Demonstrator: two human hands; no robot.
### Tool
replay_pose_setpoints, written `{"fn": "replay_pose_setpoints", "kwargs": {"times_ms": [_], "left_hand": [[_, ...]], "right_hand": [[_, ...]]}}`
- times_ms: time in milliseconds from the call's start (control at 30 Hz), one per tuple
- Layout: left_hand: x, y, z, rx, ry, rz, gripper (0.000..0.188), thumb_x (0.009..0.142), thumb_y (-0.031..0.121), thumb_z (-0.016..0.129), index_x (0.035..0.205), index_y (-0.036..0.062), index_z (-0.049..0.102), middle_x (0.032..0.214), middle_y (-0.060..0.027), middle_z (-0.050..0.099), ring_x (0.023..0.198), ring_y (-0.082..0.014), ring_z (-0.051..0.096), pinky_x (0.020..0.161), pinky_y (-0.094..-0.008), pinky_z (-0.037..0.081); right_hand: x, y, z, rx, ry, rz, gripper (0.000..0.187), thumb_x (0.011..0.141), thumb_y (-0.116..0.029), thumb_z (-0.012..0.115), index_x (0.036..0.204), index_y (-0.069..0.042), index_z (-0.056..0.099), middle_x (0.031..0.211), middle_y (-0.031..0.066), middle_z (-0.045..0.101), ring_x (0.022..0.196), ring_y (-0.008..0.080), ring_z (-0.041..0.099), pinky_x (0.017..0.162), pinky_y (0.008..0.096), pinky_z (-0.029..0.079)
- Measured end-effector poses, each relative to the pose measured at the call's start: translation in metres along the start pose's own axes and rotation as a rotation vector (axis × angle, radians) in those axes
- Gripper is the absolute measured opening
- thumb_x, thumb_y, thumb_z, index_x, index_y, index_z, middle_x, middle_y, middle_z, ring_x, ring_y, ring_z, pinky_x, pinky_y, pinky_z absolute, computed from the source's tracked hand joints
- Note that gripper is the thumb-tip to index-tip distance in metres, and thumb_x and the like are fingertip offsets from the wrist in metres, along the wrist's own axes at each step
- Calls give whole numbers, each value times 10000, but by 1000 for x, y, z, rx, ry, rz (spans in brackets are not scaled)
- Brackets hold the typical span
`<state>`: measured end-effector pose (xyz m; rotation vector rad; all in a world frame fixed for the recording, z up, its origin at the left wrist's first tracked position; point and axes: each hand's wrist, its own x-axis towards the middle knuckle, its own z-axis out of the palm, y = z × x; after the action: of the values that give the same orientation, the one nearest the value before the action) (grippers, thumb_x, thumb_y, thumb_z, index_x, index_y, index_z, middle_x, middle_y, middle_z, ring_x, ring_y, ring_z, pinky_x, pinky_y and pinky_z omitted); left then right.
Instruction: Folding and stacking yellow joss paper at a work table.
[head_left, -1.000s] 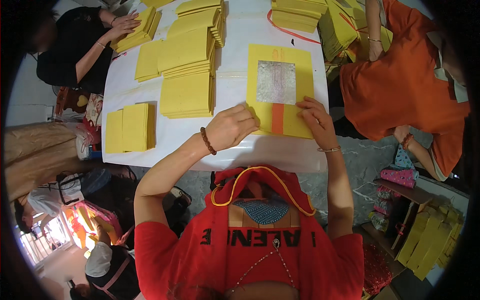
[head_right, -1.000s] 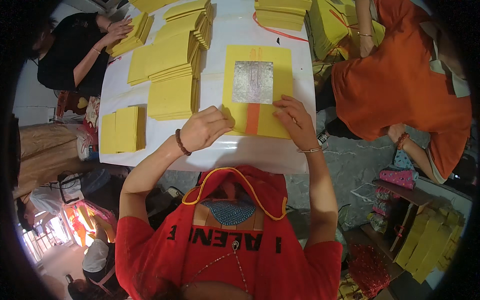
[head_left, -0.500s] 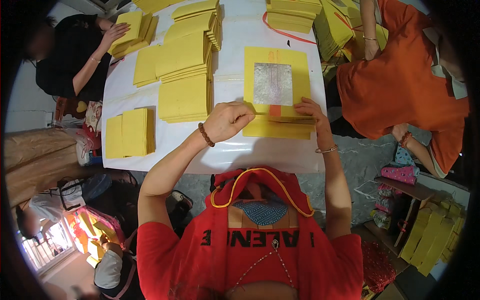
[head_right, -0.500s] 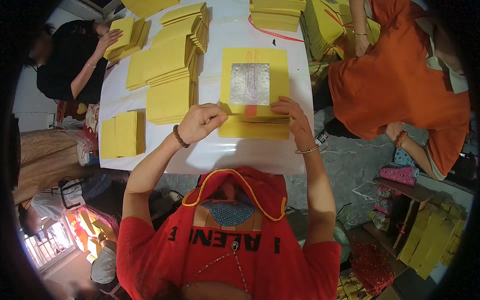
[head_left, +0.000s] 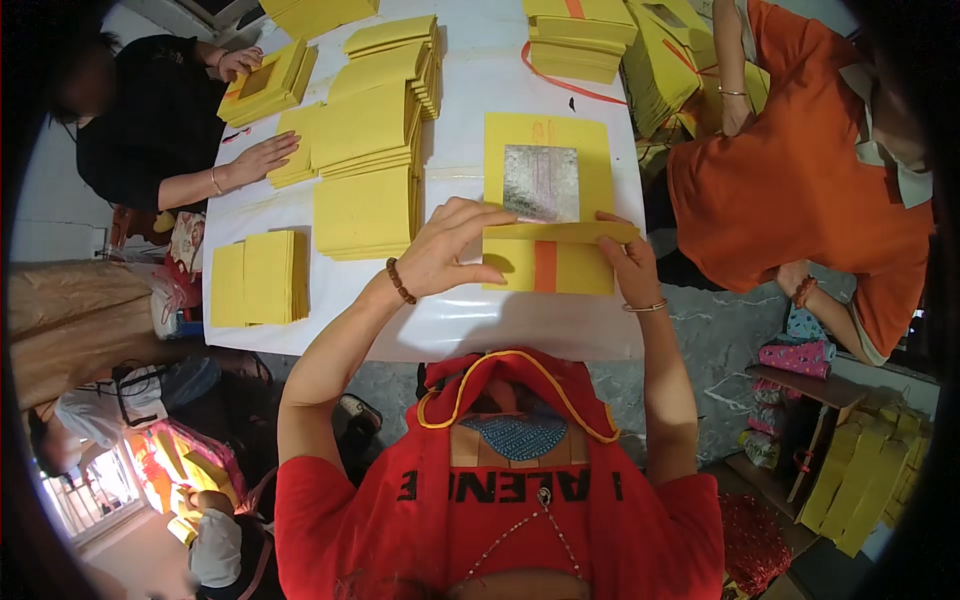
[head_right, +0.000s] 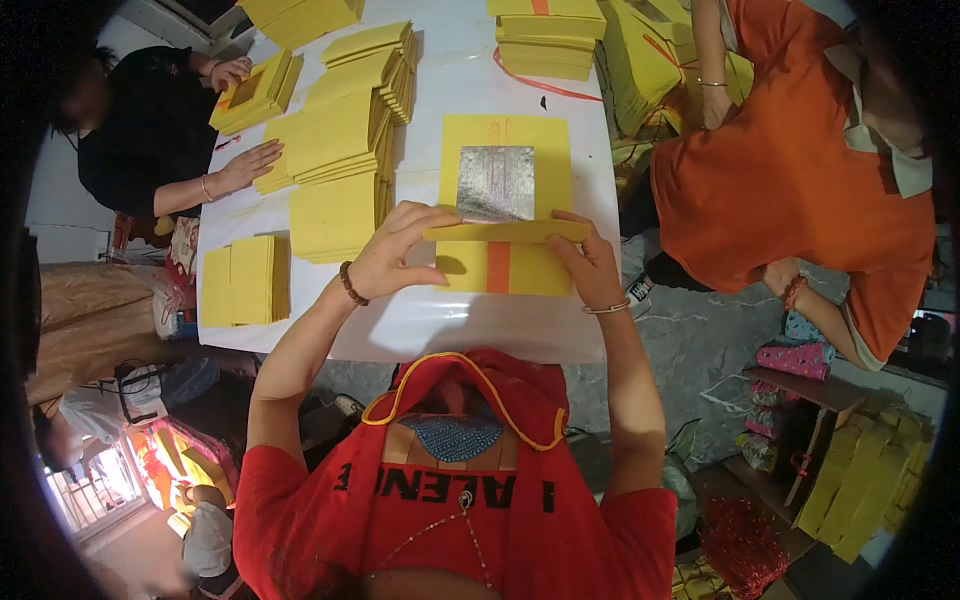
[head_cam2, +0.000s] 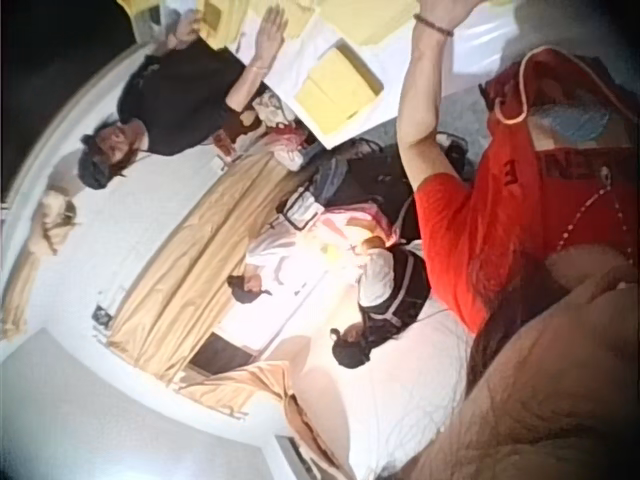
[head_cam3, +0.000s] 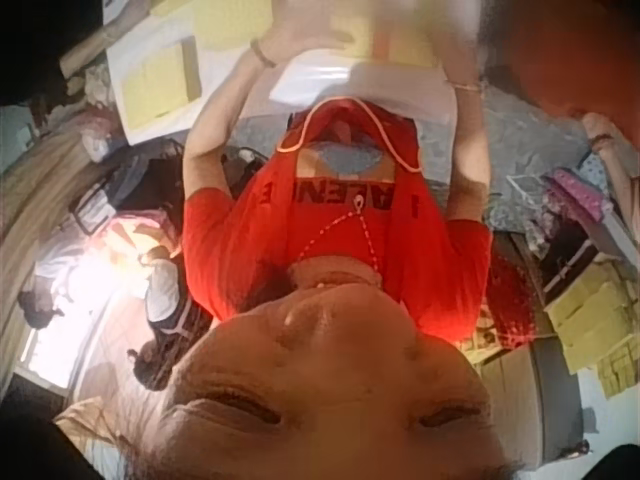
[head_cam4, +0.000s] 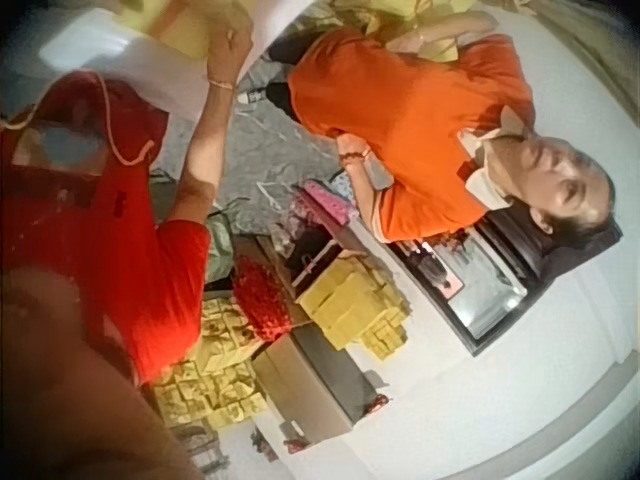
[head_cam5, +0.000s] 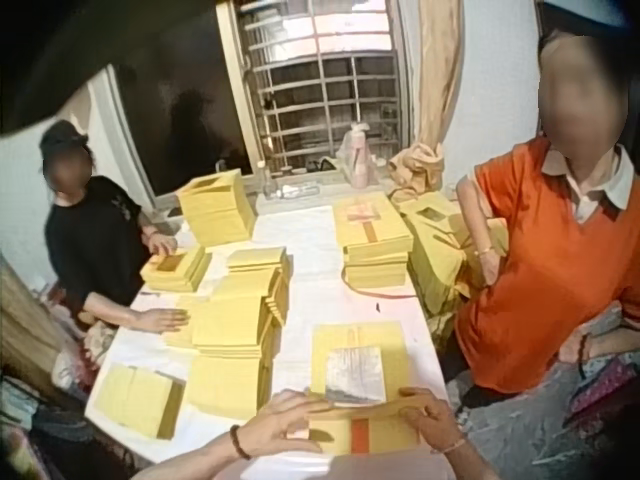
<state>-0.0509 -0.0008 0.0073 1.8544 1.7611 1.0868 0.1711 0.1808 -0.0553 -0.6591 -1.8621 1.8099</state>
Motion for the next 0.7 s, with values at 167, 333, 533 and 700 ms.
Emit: {"fn": "replay_pose_setpoints", "kwargs": {"times_ms": [167,333,533,700], "left_hand": [[2,-24,13,248,52,69,301,725,51,622,1023,93,635,1077,-35,592,923,-252,494,827,-345,417],[-5,-2,7,551,55,285,288,714,92,570,995,129,625,1002,-15,601,954,-225,523,810,-350,422],[-24,15,8,75,-44,86,206,816,115,541,1000,69,622,904,-122,619,810,-251,602,710,-338,475],[-12,5,9,-112,-98,-532,286,933,240,485,1013,-7,606,695,-104,617,619,-209,576,598,-288,457]], "right_hand": [[9,-4,-11,-207,-175,-258,284,763,-107,650,1041,-59,612,1269,74,499,1193,260,439,971,366,348],[1,-42,-14,-850,-135,-535,261,705,-140,678,963,-146,644,1232,48,538,1224,296,410,962,397,301],[-22,-56,-16,-767,-323,-481,208,733,-137,672,940,-128,650,1033,35,627,1002,236,559,838,361,364],[-15,-50,9,-167,83,61,340,785,-115,662,1105,-40,578,873,40,640,633,84,547,559,235,391]]}}
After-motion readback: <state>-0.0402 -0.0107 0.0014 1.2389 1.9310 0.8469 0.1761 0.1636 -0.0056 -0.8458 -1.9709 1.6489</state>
